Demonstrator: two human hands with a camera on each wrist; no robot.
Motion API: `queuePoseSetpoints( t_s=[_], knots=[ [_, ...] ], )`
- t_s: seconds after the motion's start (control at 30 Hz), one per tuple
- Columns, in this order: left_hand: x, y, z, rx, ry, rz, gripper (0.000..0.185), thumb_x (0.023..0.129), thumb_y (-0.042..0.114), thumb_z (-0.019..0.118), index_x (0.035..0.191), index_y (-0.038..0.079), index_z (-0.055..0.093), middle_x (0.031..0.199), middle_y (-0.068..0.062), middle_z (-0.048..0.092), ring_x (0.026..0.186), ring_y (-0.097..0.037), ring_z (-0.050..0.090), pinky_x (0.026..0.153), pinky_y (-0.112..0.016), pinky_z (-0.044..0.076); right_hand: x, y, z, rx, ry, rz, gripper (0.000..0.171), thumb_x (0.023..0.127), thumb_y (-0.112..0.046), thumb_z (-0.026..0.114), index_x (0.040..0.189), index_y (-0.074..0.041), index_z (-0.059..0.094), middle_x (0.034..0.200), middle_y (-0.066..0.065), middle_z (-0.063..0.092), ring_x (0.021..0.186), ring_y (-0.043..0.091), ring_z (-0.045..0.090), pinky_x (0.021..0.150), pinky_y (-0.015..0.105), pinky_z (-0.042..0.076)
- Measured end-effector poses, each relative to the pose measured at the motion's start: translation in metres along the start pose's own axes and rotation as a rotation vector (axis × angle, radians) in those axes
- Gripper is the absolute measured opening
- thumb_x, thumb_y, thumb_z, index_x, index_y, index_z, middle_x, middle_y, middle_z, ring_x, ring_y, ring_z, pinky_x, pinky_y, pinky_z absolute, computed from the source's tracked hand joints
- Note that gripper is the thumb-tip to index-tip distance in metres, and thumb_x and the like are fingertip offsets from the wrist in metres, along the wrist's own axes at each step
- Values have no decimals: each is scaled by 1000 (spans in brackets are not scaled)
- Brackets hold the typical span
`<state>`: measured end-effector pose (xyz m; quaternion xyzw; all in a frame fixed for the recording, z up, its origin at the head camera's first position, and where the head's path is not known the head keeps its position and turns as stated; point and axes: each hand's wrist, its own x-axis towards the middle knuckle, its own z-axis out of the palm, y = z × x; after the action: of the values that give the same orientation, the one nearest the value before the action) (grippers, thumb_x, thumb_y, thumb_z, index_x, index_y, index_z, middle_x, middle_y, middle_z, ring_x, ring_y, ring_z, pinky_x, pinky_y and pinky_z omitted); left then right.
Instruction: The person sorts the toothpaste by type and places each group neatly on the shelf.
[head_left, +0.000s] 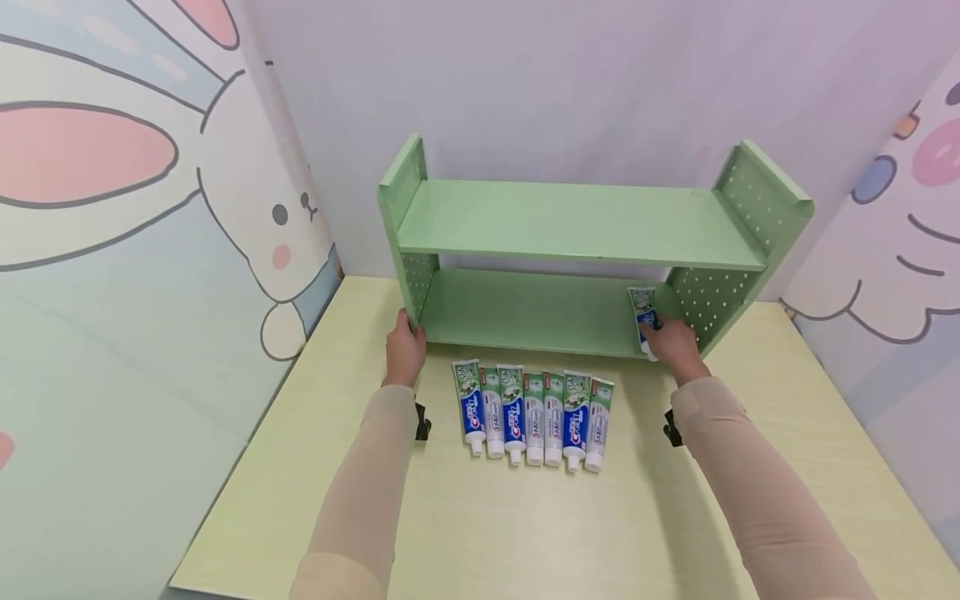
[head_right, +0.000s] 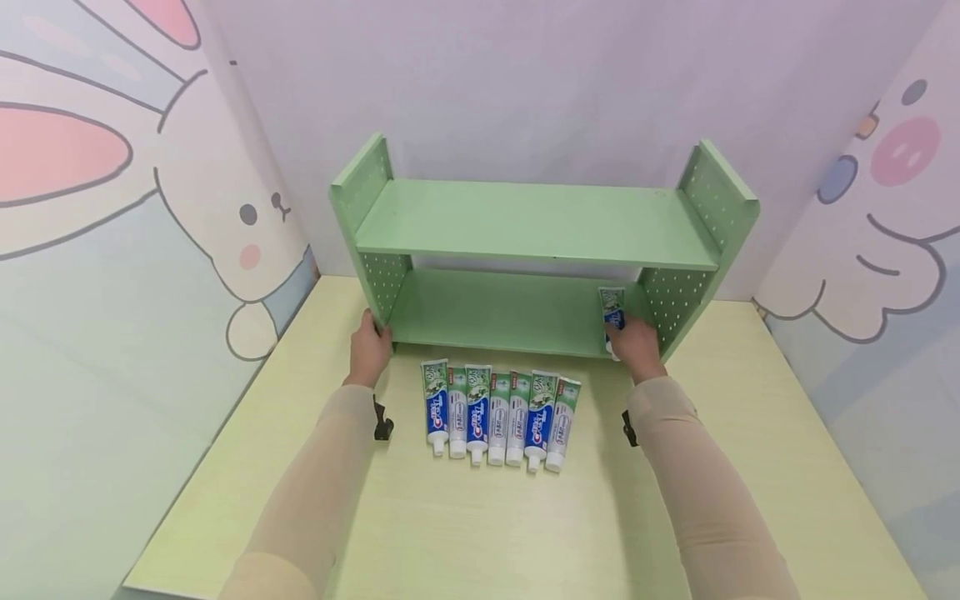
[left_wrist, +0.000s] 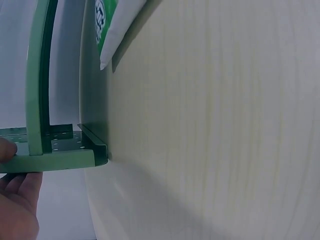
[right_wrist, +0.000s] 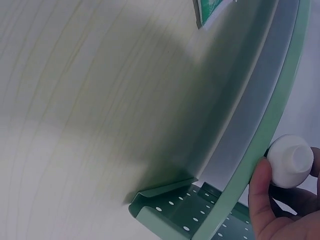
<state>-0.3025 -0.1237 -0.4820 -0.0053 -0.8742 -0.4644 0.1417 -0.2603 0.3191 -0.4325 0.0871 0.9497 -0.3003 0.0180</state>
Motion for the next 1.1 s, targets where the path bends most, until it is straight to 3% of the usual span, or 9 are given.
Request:
queuePoseSetpoints(
  t_s=[0.5, 0.83, 1.1],
  knots=[
    [-1, 0, 0, 7, 1, 9, 32, 101, 7, 50, 132, 0, 44, 123, -29, 58, 110, -40, 59, 85, -51, 50, -4, 2, 3, 26, 27, -1, 64, 105, -34, 37, 147, 13, 22, 141, 44, 26, 128, 61, 25, 105, 63, 23],
    [2, -2, 1, 4, 0, 12, 32, 101, 7, 50, 132, 0, 44, 125, -29, 57, 111, -40, 59, 85, -50, 51, -8, 3, 3, 70, 42, -5, 63, 106, -35, 36, 148, 11, 23, 136, 42, 37, 118, 56, 41, 100, 62, 33],
    [2, -1, 0, 9, 4, 12, 31, 101, 7, 50, 131, -1, 44, 122, -30, 58, 108, -41, 60, 83, -51, 51, -11, 4, 1, 56, 37, -8, 66, 105, -38, 34, 146, 13, 24, 138, 42, 34, 123, 59, 35, 101, 64, 31]
  ],
)
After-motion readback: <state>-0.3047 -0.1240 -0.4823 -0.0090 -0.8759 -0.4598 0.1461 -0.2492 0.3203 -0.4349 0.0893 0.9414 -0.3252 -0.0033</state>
